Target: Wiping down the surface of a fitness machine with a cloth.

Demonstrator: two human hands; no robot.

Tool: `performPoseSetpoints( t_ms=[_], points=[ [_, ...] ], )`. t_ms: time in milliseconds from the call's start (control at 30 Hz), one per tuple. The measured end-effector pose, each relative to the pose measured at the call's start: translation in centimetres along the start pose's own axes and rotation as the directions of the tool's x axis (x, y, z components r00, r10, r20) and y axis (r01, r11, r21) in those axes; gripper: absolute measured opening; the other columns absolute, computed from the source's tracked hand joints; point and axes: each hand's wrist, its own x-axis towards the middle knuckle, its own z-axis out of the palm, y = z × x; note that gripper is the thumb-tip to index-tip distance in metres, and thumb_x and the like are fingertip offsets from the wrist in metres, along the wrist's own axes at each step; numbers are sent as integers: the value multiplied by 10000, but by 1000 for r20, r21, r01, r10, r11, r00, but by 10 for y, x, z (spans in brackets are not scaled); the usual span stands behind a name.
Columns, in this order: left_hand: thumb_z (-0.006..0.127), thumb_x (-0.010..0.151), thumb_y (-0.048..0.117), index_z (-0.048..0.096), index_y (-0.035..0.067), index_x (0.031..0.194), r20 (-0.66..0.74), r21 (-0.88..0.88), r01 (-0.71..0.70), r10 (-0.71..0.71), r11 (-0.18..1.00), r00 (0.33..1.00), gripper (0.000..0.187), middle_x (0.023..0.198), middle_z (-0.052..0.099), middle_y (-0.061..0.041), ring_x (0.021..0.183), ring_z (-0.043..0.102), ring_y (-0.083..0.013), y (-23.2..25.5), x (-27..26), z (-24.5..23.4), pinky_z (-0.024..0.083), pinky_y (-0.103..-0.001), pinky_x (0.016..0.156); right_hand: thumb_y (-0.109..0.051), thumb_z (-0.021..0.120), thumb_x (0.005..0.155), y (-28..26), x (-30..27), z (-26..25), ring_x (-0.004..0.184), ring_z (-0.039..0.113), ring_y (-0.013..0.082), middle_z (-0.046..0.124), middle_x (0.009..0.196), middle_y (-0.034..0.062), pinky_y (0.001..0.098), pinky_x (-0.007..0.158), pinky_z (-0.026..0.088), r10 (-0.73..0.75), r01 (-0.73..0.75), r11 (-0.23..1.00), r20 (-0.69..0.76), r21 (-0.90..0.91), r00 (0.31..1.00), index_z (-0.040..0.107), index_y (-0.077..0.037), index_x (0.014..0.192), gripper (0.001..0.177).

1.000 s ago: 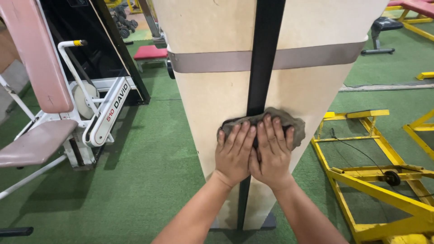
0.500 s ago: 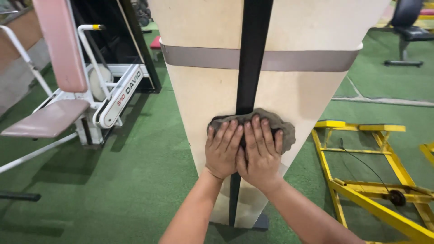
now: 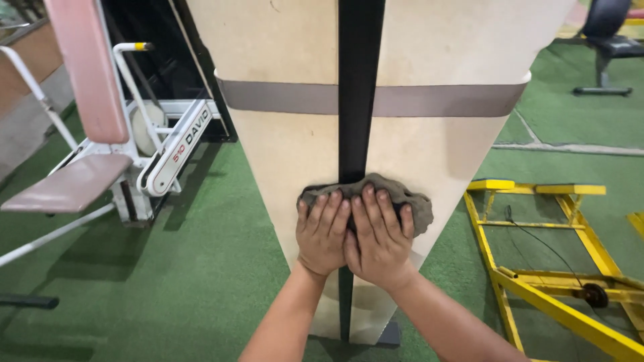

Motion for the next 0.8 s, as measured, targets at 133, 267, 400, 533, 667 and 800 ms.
performPoseSetpoints(
  t_ms=[133, 267, 400, 533, 667, 800],
  points=[
    [391, 994, 312, 618, 159, 1433, 13, -27, -22, 23, 999, 1000, 518, 1431, 632, -58, 1345, 565, -290, -9, -4, 3, 215, -540, 1249, -352, 519, 945, -2, -4, 12, 1329, 593, 315, 663, 1409, 118, 523, 1232, 236, 8, -6, 999, -73, 35, 997, 694, -85, 1376, 536],
    [414, 989, 308, 618, 161, 1427, 35, -28, -36, 37, 999, 999, 505, 1436, 630, -56, 1363, 554, -286, -13, -3, -2, 196, -542, 1256, -346, 539, 930, -8, -1, 14, 1313, 606, 312, 692, 1372, 112, 529, 1240, 233, 33, -31, 999, -92, 24, 995, 721, -79, 1337, 520],
    [392, 1003, 291, 624, 166, 1434, 38, -43, -30, 32, 999, 999, 506, 1445, 625, -52, 1361, 552, -285, -14, -5, -1, 206, -551, 1247, -270, 476, 969, -17, 8, 12, 1332, 583, 330, 659, 1408, 139, 544, 1246, 225, 63, -59, 997, -115, 44, 991, 679, -38, 1382, 516],
    [394, 1005, 288, 615, 155, 1437, 39, -38, -8, 10, 999, 999, 503, 1447, 623, -64, 1358, 555, -288, -6, -10, -6, 218, -537, 1244, -272, 515, 947, -14, 2, 5, 1316, 598, 323, 679, 1382, 127, 516, 1246, 222, 56, -49, 996, -101, 70, 993, 701, -46, 1357, 503],
    [399, 1004, 303, 615, 149, 1434, -5, 3, -10, 10, 1000, 1000, 505, 1433, 632, -74, 1351, 561, -299, -6, -3, -1, 235, -545, 1238, -315, 545, 939, -7, 11, 1, 1298, 620, 289, 703, 1360, 85, 478, 1235, 246, 19, -13, 998, -98, 65, 995, 732, -99, 1329, 484],
    [372, 1015, 283, 615, 153, 1438, -11, 29, 3, -3, 1000, 1000, 505, 1421, 641, -69, 1339, 573, -302, -2, 4, 2, 251, -545, 1235, -297, 510, 952, -1, 12, 3, 1321, 602, 284, 682, 1390, 85, 477, 1232, 254, 12, -3, 996, -102, 85, 995, 706, -92, 1368, 503]
  ],
)
